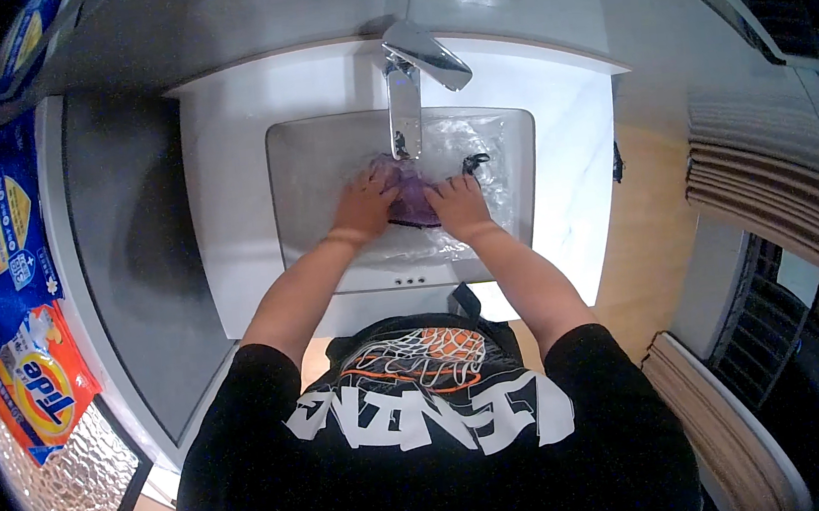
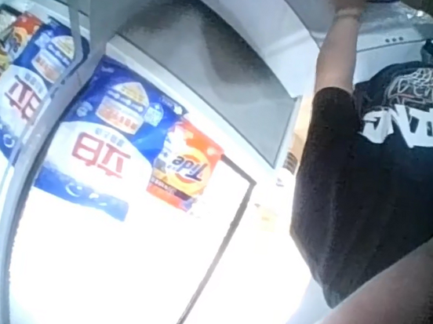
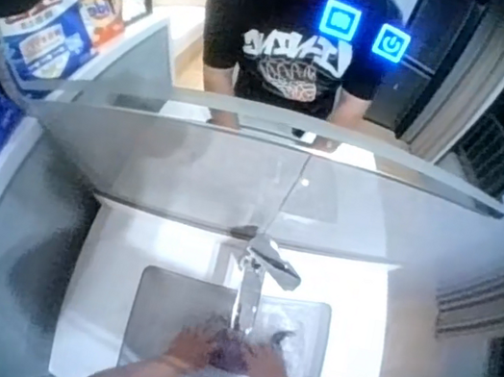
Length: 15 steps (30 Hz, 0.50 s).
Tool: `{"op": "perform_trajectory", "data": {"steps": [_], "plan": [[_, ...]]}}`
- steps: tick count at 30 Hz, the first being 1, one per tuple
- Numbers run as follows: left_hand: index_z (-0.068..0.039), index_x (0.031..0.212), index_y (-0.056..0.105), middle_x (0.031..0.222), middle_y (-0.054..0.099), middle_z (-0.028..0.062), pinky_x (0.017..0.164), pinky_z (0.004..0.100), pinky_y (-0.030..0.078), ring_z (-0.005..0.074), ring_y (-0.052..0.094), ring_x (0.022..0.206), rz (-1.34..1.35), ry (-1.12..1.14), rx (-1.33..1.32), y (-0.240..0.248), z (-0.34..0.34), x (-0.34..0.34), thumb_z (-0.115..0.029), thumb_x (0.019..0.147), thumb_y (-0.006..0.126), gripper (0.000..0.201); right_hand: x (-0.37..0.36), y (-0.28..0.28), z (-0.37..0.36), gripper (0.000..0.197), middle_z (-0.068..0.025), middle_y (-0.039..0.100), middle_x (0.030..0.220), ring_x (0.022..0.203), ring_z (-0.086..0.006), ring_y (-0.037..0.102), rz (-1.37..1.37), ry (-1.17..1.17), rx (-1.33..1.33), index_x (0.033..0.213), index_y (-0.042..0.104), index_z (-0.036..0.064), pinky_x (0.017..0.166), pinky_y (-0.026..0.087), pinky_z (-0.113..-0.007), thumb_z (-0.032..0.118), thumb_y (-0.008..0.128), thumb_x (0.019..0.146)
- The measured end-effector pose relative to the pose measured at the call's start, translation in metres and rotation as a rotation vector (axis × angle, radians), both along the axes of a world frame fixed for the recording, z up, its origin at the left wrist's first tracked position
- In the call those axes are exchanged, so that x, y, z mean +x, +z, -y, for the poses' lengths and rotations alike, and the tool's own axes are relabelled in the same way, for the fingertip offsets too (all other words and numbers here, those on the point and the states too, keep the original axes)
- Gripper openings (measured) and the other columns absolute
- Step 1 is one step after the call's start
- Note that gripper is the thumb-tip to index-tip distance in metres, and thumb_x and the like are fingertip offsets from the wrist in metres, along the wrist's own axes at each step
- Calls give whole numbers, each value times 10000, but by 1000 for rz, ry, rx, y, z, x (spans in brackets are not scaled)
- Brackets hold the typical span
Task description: The person rinses a dark cloth under a running faucet in a sink, wrings it out, and uses it to wipe the edges of the sink and surrounding countertop.
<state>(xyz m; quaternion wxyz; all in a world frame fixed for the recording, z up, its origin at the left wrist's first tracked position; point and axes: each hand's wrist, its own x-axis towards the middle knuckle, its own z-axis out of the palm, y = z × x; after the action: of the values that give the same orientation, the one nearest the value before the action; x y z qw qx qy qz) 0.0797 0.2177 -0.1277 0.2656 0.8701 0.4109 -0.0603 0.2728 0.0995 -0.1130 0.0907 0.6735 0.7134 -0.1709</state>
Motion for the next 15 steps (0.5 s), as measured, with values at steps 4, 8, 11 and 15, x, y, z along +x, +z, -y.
{"op": "perform_trajectory", "data": {"steps": [4,8,11,15], "plan": [[-158,1230,602,1269,582,119,956,571,424,332,553,1167,79,40,-390,-37,-12,-5,-365,831,643,451,-4,-7,-14,329,-167,656,1064,1016,-347,616,-231,-529,-192,1177,629,77,904,468,-448,157,502,884],[-188,1192,622,1178,641,72,936,499,471,293,593,1109,480,762,-1488,-17,-10,2,-517,873,544,465,-7,-49,-22,299,-181,670,903,842,-283,646,-802,-965,-219,1058,641,-36,771,500,-382,191,544,889],[-124,1148,617,1073,651,52,863,413,508,238,635,928,539,1164,-1912,16,-7,14,-480,916,525,434,-32,36,-53,348,-110,669,878,804,-161,608,-1446,-1185,-213,980,657,-52,725,477,-312,280,604,888],[-93,1194,573,1090,644,80,844,400,525,248,630,929,855,1137,-1906,-13,8,21,-486,897,550,493,-34,69,-68,284,-73,680,899,781,-182,633,-1304,-799,-526,1011,660,-9,689,497,-327,242,577,908]]}}
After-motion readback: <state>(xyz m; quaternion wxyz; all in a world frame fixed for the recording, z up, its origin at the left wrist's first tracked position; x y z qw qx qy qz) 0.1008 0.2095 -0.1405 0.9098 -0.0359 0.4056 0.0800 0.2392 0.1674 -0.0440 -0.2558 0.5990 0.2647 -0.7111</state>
